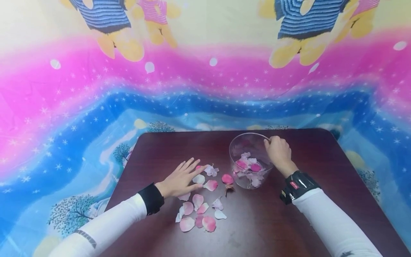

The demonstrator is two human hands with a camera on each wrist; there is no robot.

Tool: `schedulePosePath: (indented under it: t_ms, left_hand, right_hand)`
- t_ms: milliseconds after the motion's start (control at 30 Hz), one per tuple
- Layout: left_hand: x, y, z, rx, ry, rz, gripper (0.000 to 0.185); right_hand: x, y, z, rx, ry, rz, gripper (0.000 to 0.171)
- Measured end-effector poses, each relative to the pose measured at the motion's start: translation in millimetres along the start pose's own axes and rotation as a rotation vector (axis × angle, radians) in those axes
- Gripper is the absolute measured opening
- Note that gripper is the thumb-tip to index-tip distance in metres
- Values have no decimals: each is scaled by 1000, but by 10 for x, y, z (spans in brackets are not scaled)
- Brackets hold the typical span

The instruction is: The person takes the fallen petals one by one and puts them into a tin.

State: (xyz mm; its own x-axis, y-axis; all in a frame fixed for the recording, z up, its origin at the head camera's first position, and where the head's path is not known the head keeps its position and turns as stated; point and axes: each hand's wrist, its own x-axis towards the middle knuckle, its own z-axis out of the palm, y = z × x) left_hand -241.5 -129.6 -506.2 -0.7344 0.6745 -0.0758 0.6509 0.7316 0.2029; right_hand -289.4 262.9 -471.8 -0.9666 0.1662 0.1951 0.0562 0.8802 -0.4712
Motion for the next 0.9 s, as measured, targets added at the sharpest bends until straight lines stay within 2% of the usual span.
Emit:
schedulePosePath:
  t_ms: [233,400,900]
  left_hand:
    - [-196,-107,192,51,-31,-3,72]
    - [-306,-165,279,112,-28,32,67]
    - [-440,-216,475,128,-5,96,49]
  right_hand:
    - [-3,19,6,-3,6,-5,33]
    - [5,24,14,-2,9,-11,32]
    - [4,16,3,0,13,-22,32]
